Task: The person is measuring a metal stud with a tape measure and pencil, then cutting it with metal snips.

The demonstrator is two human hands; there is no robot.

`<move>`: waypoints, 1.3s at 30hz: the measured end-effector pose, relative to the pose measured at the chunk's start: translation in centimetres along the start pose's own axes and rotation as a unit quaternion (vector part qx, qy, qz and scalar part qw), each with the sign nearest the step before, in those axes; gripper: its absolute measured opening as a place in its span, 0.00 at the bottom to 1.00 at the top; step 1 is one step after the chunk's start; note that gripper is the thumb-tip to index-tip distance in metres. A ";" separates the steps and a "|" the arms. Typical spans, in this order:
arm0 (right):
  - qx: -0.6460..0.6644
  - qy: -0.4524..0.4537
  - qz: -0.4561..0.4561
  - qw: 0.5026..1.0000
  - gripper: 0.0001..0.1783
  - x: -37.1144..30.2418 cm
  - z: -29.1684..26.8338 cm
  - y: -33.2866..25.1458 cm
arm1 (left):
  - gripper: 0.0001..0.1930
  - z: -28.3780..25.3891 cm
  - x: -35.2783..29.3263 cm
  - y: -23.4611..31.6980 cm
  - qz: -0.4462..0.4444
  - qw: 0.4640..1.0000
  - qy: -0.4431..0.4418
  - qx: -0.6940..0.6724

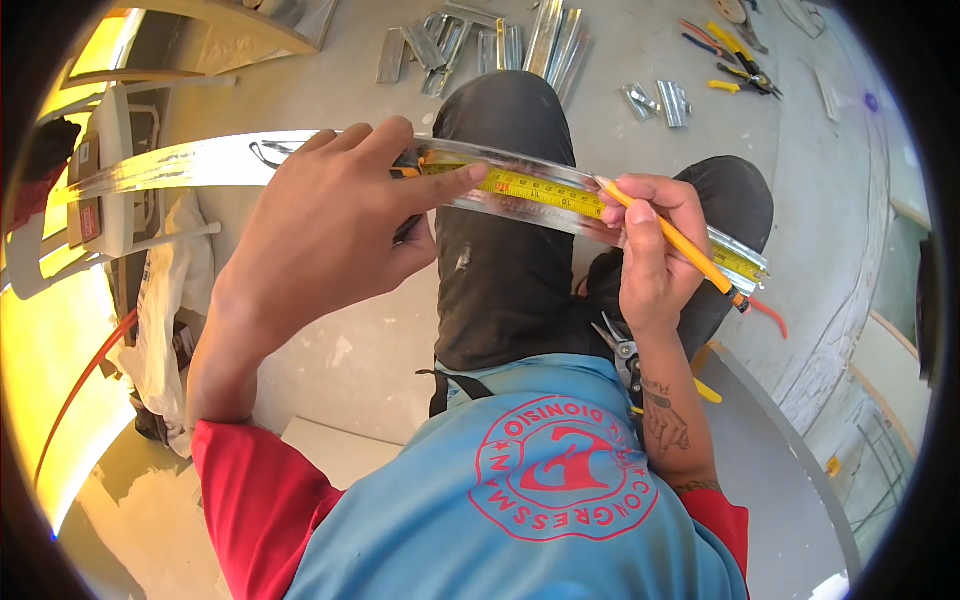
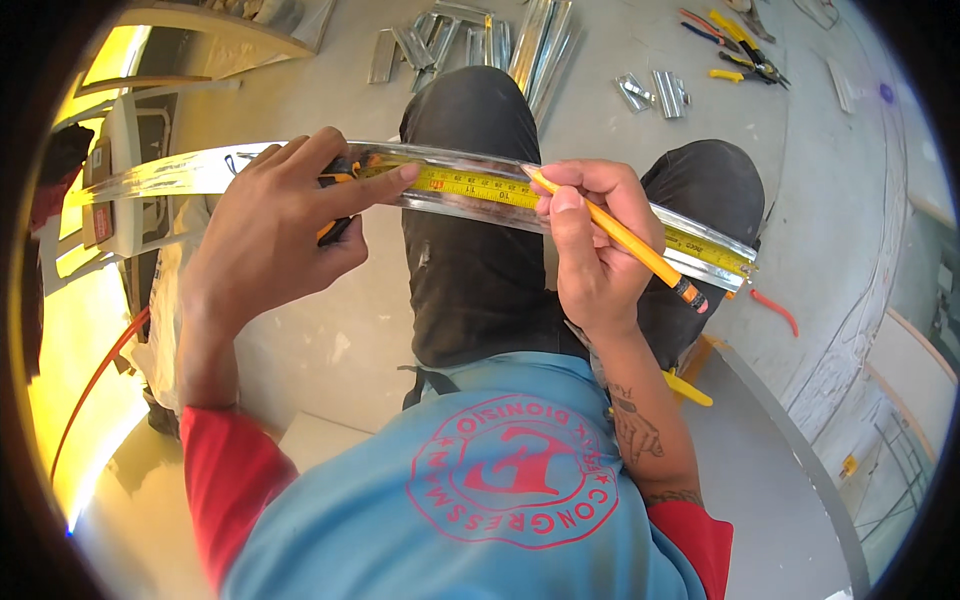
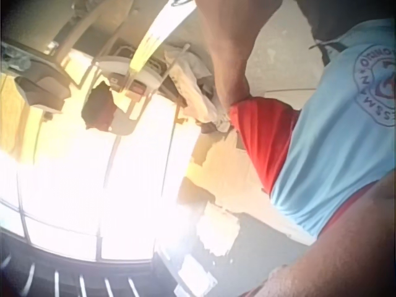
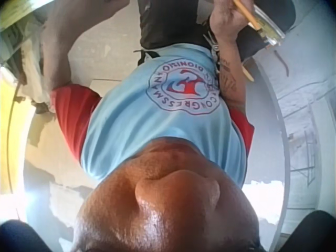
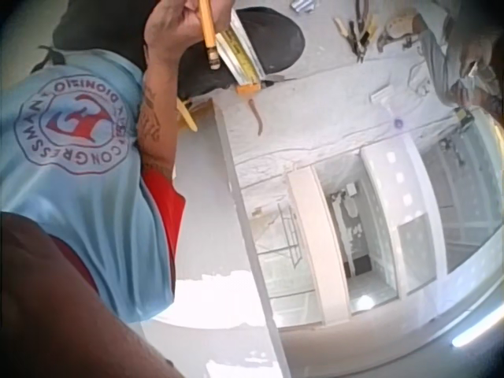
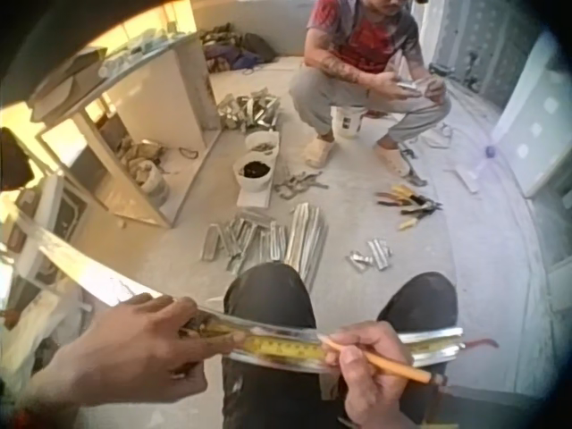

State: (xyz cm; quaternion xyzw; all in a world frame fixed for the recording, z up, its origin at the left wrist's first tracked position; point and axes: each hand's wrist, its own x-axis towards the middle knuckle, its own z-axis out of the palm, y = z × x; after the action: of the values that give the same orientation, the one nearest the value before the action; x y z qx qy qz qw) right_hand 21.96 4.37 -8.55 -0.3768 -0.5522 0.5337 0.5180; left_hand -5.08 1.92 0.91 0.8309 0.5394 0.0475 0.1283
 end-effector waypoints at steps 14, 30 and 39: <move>-0.188 0.167 -0.088 0.964 0.16 -1.7 -9.0 -6.1 | 0.30 0.9 0.1 2.4 -0.038 0.995 -0.002 0.092; -0.264 0.298 0.131 0.908 0.11 -5.2 -15.9 -3.7 | 0.31 0.2 1.0 4.0 -0.060 0.989 -0.041 0.127; -0.313 0.277 0.114 0.901 0.11 -4.6 -15.8 -4.6 | 0.33 -0.1 0.8 3.8 -0.047 0.991 -0.040 0.122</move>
State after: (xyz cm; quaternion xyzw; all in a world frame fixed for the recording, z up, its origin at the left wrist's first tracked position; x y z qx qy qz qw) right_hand 38.77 2.34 -6.53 -0.7122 -0.4789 0.2626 0.4410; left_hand -1.36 1.22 1.99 0.8150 0.5744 -0.0584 0.0498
